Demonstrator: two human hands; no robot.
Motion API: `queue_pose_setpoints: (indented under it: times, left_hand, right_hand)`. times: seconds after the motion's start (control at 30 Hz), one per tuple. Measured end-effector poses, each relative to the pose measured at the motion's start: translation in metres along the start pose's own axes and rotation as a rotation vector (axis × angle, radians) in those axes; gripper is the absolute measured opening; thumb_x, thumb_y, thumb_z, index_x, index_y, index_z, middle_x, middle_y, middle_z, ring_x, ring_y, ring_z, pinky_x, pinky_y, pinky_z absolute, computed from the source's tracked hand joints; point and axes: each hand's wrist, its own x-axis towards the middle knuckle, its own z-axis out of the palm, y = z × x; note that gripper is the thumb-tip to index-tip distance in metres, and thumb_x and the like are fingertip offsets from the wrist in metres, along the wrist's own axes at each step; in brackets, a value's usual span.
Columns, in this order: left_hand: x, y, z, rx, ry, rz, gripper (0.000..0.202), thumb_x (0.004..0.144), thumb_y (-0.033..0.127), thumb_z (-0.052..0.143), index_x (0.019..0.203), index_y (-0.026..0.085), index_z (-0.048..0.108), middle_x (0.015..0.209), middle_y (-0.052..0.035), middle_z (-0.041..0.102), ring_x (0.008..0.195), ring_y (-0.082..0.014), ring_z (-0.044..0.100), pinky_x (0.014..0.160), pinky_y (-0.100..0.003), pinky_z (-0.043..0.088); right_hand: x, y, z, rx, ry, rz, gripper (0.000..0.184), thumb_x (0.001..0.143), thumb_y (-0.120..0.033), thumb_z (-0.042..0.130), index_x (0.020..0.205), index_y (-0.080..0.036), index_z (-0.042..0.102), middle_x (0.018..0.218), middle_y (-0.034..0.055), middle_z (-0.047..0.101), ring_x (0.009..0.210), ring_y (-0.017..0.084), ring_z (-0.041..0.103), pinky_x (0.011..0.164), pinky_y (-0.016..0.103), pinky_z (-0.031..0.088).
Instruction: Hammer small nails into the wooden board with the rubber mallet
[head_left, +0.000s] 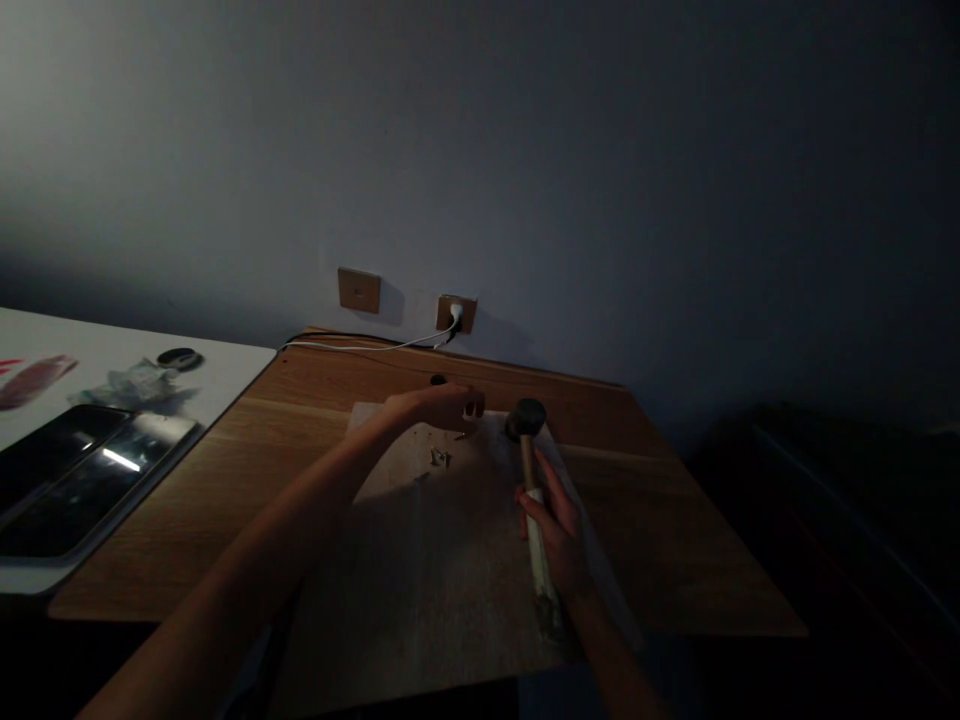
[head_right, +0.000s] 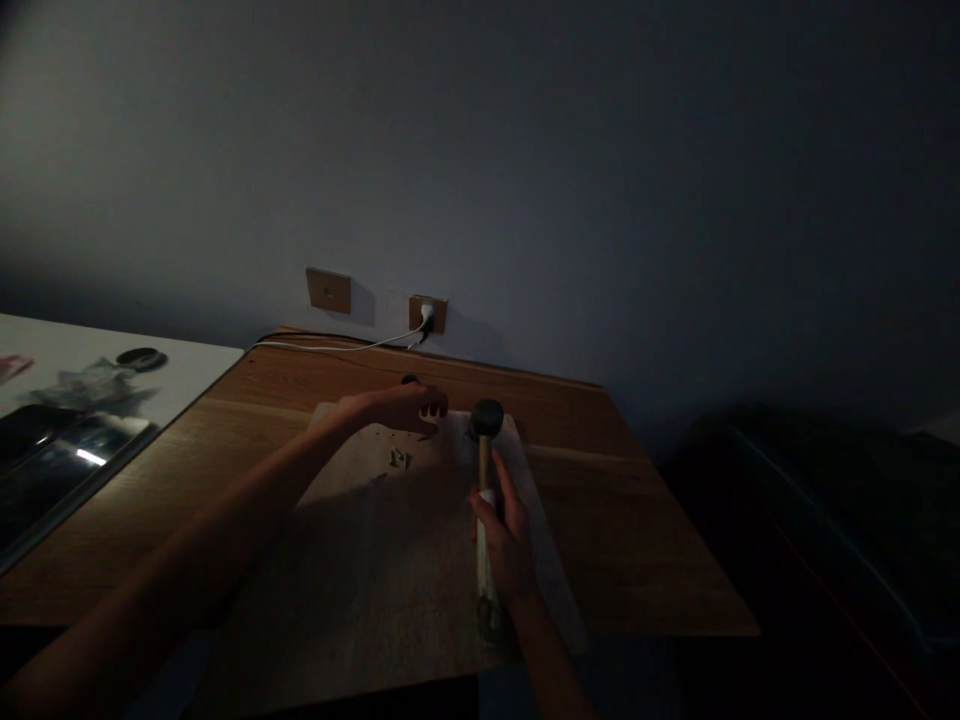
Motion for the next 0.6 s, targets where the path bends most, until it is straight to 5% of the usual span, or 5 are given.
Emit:
queue_pose_setpoints:
  times: [0.1,0.23,0.33,0.43,0.6]
  left_hand:
    - [-0.015,-0.004,-0.016,0.024,-0.150,-0.066,0.026,0.069,0.025,0.082,0.092,0.020,0.072,0.088,0.0001,0.073,0.071,-0.0125,0.062,0.060,-0.020,0.041]
    - [-0.020,0.001,-0.009,0.073,-0.234,-0.119,0.024,0.067,0.023,0.080,0.090,0.022,0.074,0.084,0.0013,0.074,0.063,-0.0122,0.059,0.057,-0.021,0.039]
    - [-0.012,0.005,0.007,0.174,-0.157,-0.099,0.012,0.071,0.018,0.075,0.083,0.018,0.074,0.079,-0.0027,0.074,0.063,-0.0153,0.061,0.056,-0.024,0.039]
    - [-0.005,0.005,0.017,0.132,-0.035,-0.038,0.021,0.069,0.011,0.074,0.089,0.018,0.073,0.080,-0.0027,0.074,0.070,-0.0165,0.065,0.058,-0.023,0.041]
    - [-0.001,0.004,0.026,0.035,0.005,0.091,0.016,0.075,0.008,0.065,0.085,0.018,0.074,0.081,-0.0022,0.074,0.071,-0.0146,0.065,0.064,-0.021,0.044]
  right_hand:
    - [0.000,-0.001,0.001,0.015,0.008,-0.001,0.081,0.080,-0.040,0.071,0.155,-0.025,0.044,0.073,-0.0028,0.061,0.052,0.014,0.046,0.048,0.027,0.040]
    - [0.001,0.000,0.001,0.033,0.027,0.015,0.084,0.079,-0.039,0.072,0.156,-0.025,0.042,0.076,-0.0023,0.063,0.051,0.013,0.047,0.047,0.027,0.038]
    - [0.002,0.002,0.000,0.044,0.035,0.023,0.085,0.079,-0.039,0.073,0.156,-0.024,0.042,0.080,-0.0008,0.064,0.051,0.013,0.046,0.048,0.027,0.038]
    - [0.003,0.004,-0.002,0.037,0.029,0.012,0.083,0.079,-0.040,0.073,0.155,-0.024,0.044,0.081,-0.0005,0.064,0.052,0.013,0.046,0.049,0.028,0.039]
    - [0.001,0.002,-0.002,0.023,-0.017,-0.017,0.081,0.082,-0.041,0.070,0.157,-0.024,0.041,0.080,-0.0009,0.062,0.053,0.013,0.047,0.048,0.027,0.038]
